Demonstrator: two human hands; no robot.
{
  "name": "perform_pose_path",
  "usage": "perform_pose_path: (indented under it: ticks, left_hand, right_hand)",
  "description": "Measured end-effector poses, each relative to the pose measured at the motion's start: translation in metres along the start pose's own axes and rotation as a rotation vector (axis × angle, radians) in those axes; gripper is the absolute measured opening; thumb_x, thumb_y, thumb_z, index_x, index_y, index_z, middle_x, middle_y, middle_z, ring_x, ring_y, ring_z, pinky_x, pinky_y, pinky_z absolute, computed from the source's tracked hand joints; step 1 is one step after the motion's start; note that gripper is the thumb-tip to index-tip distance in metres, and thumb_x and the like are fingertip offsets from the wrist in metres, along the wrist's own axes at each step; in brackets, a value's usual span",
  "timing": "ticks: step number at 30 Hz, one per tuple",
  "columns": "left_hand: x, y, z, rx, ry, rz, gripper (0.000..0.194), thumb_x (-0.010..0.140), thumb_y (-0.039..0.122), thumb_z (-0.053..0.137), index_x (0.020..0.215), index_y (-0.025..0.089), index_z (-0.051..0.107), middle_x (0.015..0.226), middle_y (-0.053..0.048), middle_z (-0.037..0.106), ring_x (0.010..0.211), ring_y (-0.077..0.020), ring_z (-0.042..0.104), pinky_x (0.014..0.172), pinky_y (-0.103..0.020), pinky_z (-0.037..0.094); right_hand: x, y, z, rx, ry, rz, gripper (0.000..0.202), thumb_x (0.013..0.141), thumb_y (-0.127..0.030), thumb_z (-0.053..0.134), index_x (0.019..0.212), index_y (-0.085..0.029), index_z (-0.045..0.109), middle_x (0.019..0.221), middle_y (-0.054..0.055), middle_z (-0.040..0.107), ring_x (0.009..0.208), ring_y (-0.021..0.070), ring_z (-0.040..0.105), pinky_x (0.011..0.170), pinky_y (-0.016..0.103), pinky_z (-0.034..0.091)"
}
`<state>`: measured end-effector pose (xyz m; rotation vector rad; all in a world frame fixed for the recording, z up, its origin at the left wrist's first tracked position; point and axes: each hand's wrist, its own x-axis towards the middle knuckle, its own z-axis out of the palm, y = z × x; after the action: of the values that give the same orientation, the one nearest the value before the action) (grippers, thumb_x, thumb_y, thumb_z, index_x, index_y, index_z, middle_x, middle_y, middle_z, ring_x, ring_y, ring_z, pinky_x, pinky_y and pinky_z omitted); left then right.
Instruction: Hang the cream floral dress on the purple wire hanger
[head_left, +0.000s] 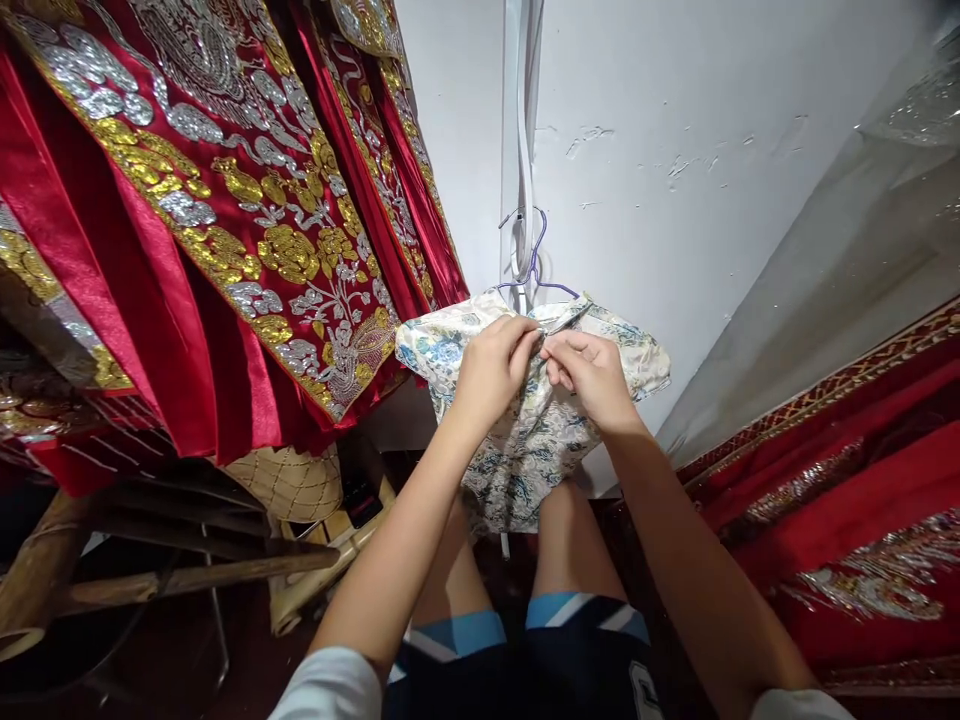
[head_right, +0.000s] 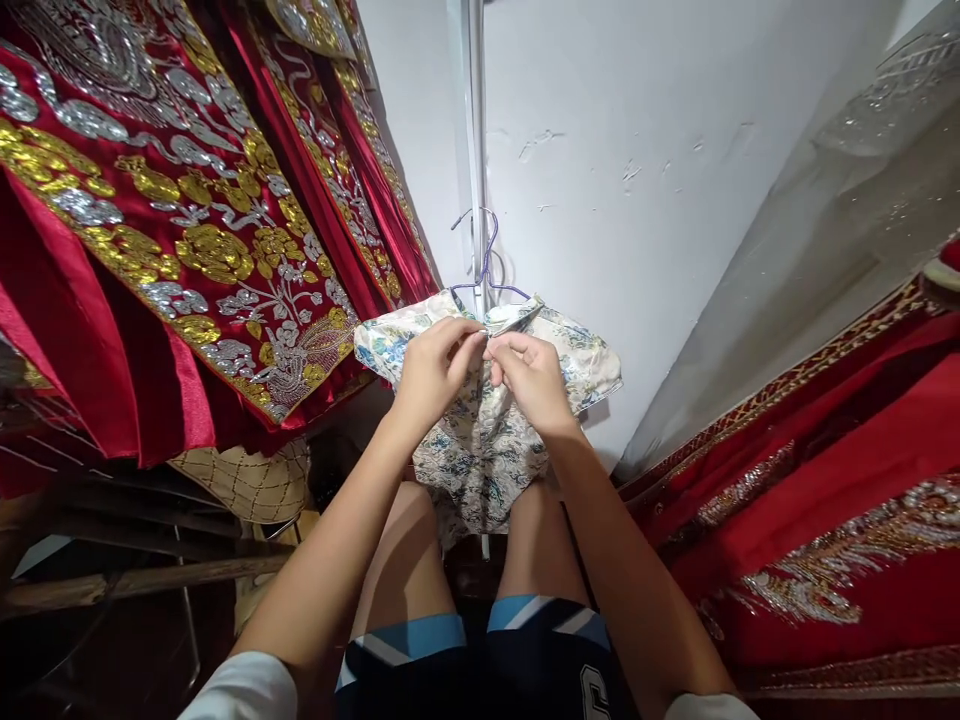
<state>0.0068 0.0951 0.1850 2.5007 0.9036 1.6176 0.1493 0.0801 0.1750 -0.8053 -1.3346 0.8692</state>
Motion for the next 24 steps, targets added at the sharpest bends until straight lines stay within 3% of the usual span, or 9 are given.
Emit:
perform_pose_path:
  ticks: [3,7,11,14,17,21,24]
  left_hand:
    - [0.0,0.01,0.003,0.054,0.026,0.029,0.018,0.098,0.022,0.049,0.095,0.015,0.066,0.087,-0.006,0.066,0.085,-0.0178,0.06,0.079,-0.029,0.045]
    - [-0.004,0.014,-0.019,0.061,0.289,-0.037,0.018,0.098,0.024,0.051,0.095,0.015,0.066,0.093,-0.006,0.067,0.093,-0.0175,0.06,0.088,-0.032,0.043]
    - [-0.01,-0.033,-0.052,-0.232,0.575,-0.355,0.015,0.094,0.026,0.058,0.089,0.015,0.066,0.085,-0.003,0.066,0.083,-0.0143,0.061,0.083,-0.028,0.048]
    - [-0.027,-0.073,-0.057,-0.713,0.777,-0.767,0.016,0.093,0.017,0.055,0.079,0.015,0.061,0.072,0.0,0.061,0.071,-0.0102,0.06,0.078,-0.023,0.051]
    - [-0.055,-0.083,-0.037,-1.025,0.927,-1.077,0.027,0.097,0.008,0.038,0.085,0.014,0.061,0.067,-0.001,0.06,0.067,-0.0091,0.061,0.077,-0.02,0.052]
    - [-0.097,-0.06,0.011,-1.167,1.016,-1.17,0.03,0.097,0.009,0.033,0.095,0.012,0.063,0.08,-0.007,0.067,0.078,-0.0105,0.066,0.082,-0.021,0.053]
    - [-0.125,-0.039,0.042,-1.075,0.962,-1.12,0.021,0.093,0.016,0.044,0.097,0.014,0.064,0.087,-0.008,0.069,0.09,-0.0145,0.067,0.088,-0.025,0.052]
  right_hand:
    - [-0.001,0.027,0.0,-0.033,0.036,-0.004,0.024,0.079,-0.038,0.067,0.065,-0.019,0.06,0.046,-0.004,0.052,0.043,0.0089,0.041,0.043,0.023,0.029]
    - [-0.016,0.063,0.001,-0.071,0.003,0.147,0.024,0.073,-0.036,0.065,0.059,-0.018,0.06,0.042,-0.003,0.052,0.042,0.0094,0.04,0.044,0.023,0.029]
    - [-0.043,0.069,-0.004,0.001,-0.022,0.255,0.023,0.073,-0.035,0.063,0.058,-0.017,0.062,0.041,-0.003,0.05,0.04,0.0081,0.036,0.042,0.023,0.024]
    - [-0.063,0.061,-0.002,0.031,-0.028,0.307,0.023,0.073,-0.034,0.062,0.057,-0.018,0.061,0.041,-0.003,0.05,0.041,0.0085,0.037,0.043,0.023,0.025]
    - [-0.08,0.058,0.007,0.072,0.006,0.331,0.023,0.075,-0.033,0.061,0.056,-0.019,0.06,0.042,-0.003,0.049,0.041,0.009,0.035,0.044,0.024,0.025]
    - [-0.108,0.071,0.012,0.221,0.15,0.319,0.029,0.077,-0.036,0.062,0.054,-0.021,0.056,0.042,-0.004,0.043,0.041,0.0094,0.03,0.043,0.025,0.02]
    - [-0.128,0.079,0.002,0.326,0.276,0.322,0.032,0.077,-0.038,0.066,0.054,-0.021,0.052,0.045,-0.004,0.042,0.043,0.0095,0.03,0.044,0.026,0.02]
